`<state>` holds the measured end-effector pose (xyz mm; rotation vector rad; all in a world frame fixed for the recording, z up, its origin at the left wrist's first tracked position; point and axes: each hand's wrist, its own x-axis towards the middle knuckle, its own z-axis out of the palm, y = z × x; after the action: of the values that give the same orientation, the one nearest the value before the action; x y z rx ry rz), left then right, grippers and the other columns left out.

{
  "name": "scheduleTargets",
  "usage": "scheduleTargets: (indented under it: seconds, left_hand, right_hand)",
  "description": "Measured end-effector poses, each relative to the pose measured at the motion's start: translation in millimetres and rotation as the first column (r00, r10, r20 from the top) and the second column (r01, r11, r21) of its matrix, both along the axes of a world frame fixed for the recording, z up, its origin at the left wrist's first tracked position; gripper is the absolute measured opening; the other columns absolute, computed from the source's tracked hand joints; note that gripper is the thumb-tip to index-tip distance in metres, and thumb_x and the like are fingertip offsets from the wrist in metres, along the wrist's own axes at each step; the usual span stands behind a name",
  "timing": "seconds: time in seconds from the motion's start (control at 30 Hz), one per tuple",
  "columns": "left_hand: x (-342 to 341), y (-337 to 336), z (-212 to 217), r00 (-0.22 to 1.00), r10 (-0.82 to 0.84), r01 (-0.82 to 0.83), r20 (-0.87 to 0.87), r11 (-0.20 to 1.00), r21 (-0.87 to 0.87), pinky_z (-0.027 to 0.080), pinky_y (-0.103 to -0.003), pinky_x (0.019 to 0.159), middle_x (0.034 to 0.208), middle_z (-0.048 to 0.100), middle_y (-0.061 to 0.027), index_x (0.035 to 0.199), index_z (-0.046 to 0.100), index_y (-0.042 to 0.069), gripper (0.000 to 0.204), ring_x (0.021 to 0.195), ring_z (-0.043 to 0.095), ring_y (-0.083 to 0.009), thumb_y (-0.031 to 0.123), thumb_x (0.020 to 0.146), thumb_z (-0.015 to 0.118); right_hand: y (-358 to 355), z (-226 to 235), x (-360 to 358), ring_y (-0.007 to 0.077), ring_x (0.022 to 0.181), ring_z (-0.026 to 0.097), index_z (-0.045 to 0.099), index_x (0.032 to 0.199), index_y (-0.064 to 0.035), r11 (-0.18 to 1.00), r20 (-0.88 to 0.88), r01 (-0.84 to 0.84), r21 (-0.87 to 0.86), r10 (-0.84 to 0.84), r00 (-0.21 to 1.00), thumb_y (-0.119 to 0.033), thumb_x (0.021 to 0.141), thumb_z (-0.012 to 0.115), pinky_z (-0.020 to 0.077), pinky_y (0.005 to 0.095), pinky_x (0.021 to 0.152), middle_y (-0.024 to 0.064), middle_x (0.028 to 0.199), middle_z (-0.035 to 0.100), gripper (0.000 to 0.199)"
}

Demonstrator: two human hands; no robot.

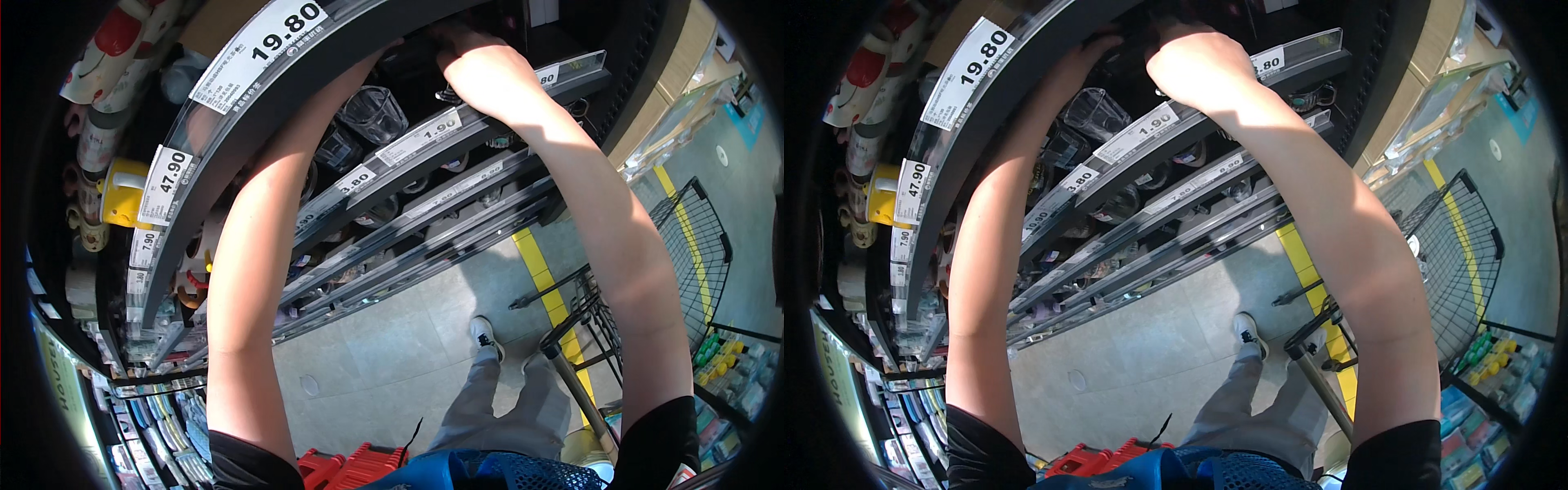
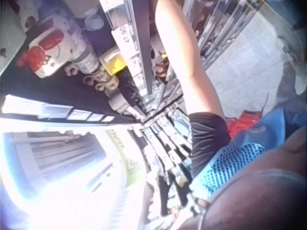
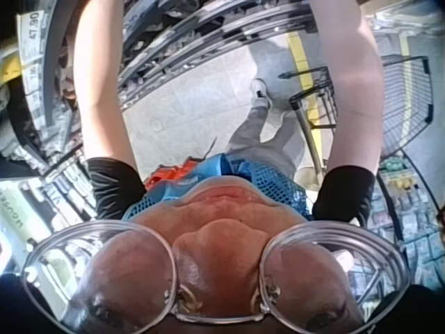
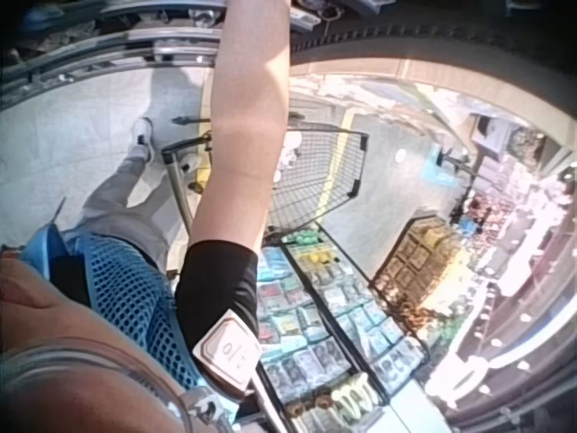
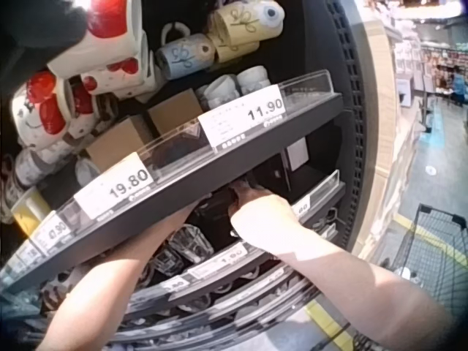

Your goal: The person organizes and restacks mugs, teapots, and kitchenware on store shelves by hand.

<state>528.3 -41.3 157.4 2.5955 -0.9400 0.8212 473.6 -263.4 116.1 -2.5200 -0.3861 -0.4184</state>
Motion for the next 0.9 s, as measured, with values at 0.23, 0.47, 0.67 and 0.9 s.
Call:
scheduleTargets:
  seconds: [0.23, 0.47, 0.67, 0.9]
  left_hand:
    - [-6.8, 10.6, -19.2, 0.997, 0.067, -0.067, -0.023, 0.998, -0.005, 0.047, -0.039, 0.091, 0.106, 0.069, -0.0132, 0.107, 0.069, 0.007, 0.027, 0.101, 0.064, -0.0289, 0.027, 0.088, 0.067]
    - [-13.3, 1.8, -12.9, 0.988, 0.151, -0.151, -0.021, 0.988, 0.020, 0.047, -0.039, 0.091, 0.106, 0.068, -0.0138, 0.109, 0.068, 0.007, 0.028, 0.102, 0.063, -0.0298, 0.026, 0.089, 0.066]
    - [-23.6, -9.0, -10.7, 0.975, 0.219, -0.218, -0.029, 0.975, 0.036, 0.047, -0.040, 0.092, 0.107, 0.068, -0.0144, 0.112, 0.067, 0.008, 0.028, 0.103, 0.063, -0.0305, 0.025, 0.089, 0.065]
    - [-40.3, -20.1, -6.9, 0.954, 0.296, -0.294, -0.040, 0.955, 0.049, 0.047, -0.040, 0.092, 0.108, 0.068, -0.0150, 0.114, 0.066, 0.008, 0.030, 0.104, 0.062, -0.0314, 0.024, 0.090, 0.064]
  right_hand:
    - [-9.2, -2.9, -1.8, 0.0327, 0.100, 0.066, 0.059, 0.118, -0.0073, 0.942, 0.188, -0.109, 0.317, 0.050, 0.981, -0.017, 0.089, 0.064, 0.0517, 0.0385, 0.090, 0.0167, 0.107, 0.068, 0.031]
    - [-3.6, -0.5, 7.5, 0.0296, 0.096, 0.067, 0.064, 0.112, -0.0071, 0.964, 0.237, -0.177, 0.198, 0.128, 0.963, -0.018, 0.086, 0.067, 0.0529, 0.0377, 0.086, 0.0150, 0.103, 0.069, 0.028]
    - [16.4, 3.8, 27.2, 0.0329, 0.103, 0.063, 0.064, 0.112, -0.0032, 0.985, 0.190, -0.168, -0.026, 0.170, 0.967, -0.017, 0.087, 0.062, 0.0506, 0.0400, 0.089, 0.0175, 0.107, 0.066, 0.028]
    - [36.3, -11.4, 64.4, 0.0368, 0.117, 0.054, 0.062, 0.120, -0.0016, 0.958, 0.507, -0.134, -0.252, 0.249, 0.825, -0.023, 0.089, 0.057, 0.0407, 0.0443, 0.102, 0.0195, 0.125, 0.059, 0.037]
